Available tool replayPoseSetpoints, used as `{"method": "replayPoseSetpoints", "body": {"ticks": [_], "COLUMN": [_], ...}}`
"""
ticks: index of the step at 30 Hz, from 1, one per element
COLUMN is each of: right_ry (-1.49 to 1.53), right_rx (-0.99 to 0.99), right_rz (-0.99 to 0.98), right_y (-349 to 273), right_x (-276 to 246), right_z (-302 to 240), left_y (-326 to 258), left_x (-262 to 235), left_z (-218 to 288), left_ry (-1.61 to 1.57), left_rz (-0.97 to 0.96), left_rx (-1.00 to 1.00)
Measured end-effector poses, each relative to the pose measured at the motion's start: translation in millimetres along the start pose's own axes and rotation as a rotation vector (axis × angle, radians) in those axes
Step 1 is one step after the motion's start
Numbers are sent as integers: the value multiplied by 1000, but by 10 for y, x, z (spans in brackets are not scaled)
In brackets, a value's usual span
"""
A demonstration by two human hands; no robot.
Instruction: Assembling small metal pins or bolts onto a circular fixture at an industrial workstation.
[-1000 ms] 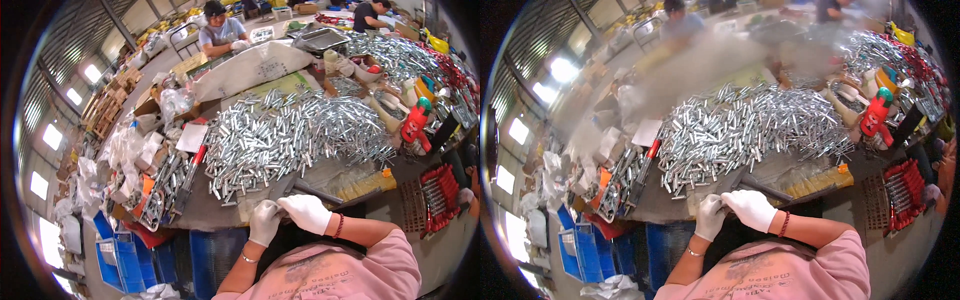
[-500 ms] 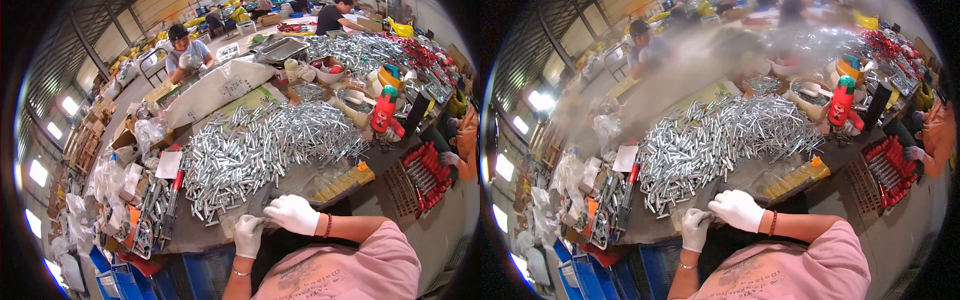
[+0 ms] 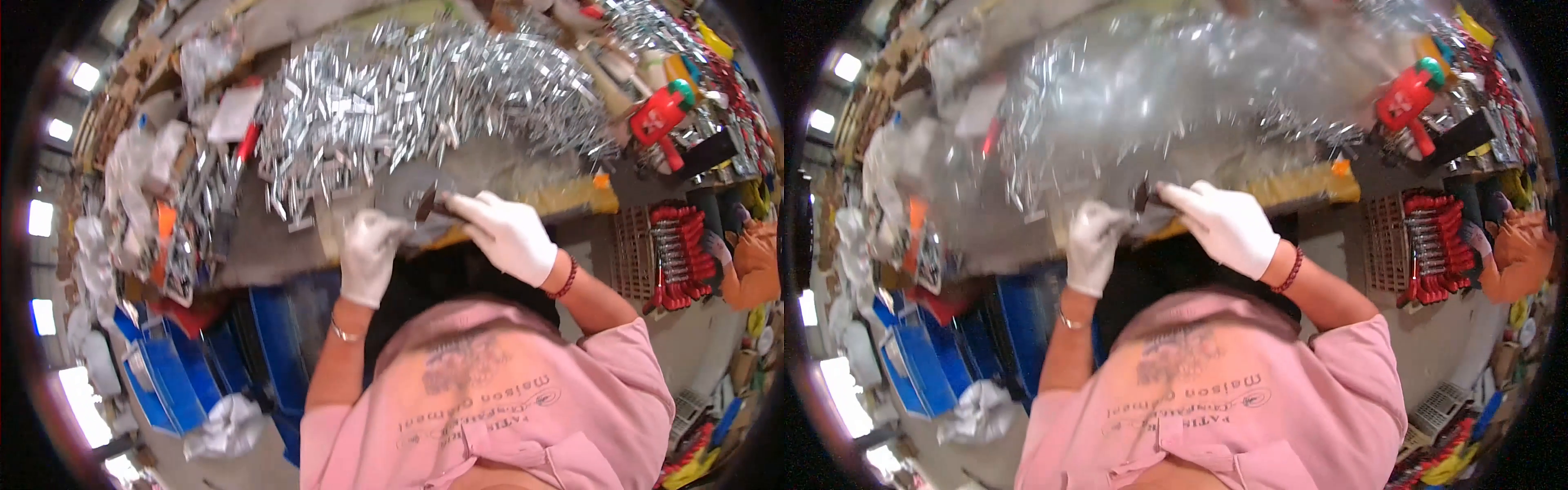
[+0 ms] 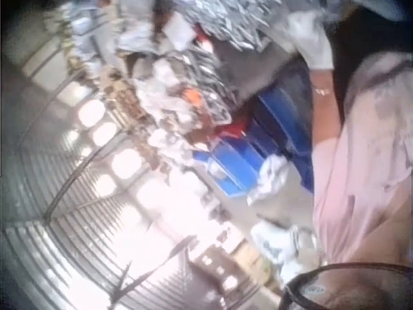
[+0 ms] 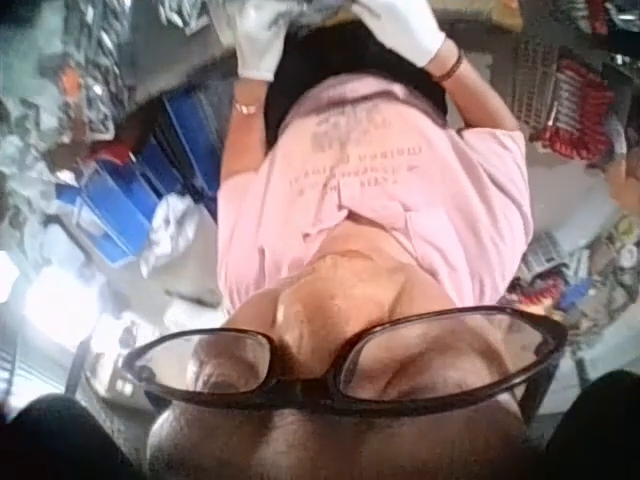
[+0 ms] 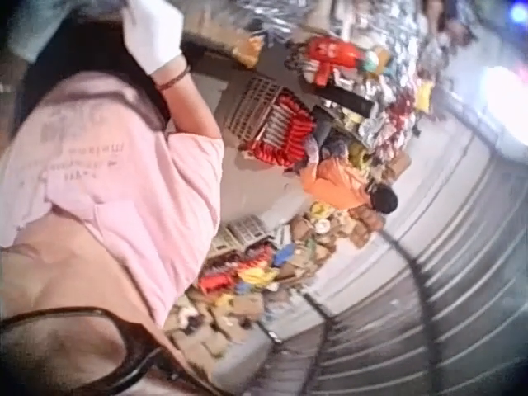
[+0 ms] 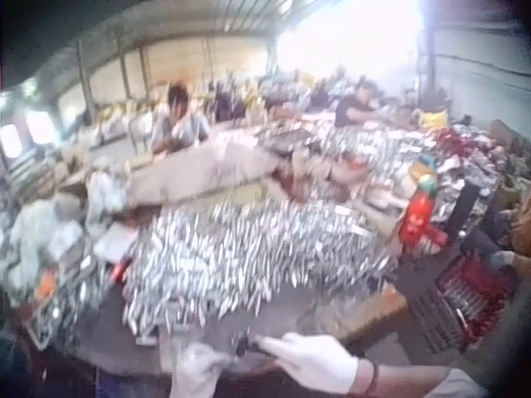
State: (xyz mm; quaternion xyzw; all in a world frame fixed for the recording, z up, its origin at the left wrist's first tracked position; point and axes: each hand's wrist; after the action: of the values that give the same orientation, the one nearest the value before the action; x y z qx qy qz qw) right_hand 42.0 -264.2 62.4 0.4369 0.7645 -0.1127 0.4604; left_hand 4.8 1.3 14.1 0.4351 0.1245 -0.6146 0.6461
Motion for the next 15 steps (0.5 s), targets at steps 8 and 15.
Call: {"method": "replayPoseSetpoints", "body": {"ticks": [8, 15], "right_ry": [-36, 104], "right_rx": [-145, 51], "right_rz": [175, 14], "right_y": [-52, 64], "right_x": [115, 92], "right_z": [-144, -137], "left_y": [-58, -86], "left_x": [68, 15], "left_z": [-67, -37], "left_ry": [-205, -186], "left_rz": [11, 9], "left_rx": [-117, -105]}}
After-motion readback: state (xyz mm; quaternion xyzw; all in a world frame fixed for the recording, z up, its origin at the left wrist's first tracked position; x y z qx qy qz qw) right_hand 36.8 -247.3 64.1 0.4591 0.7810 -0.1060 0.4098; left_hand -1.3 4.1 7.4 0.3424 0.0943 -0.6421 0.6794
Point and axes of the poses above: each hand's wrist, its own y-axis towards the middle knuckle, its own x-axis out of the palm, z = x × y, and after that the axes turned 3 degrees about -z, right-handed
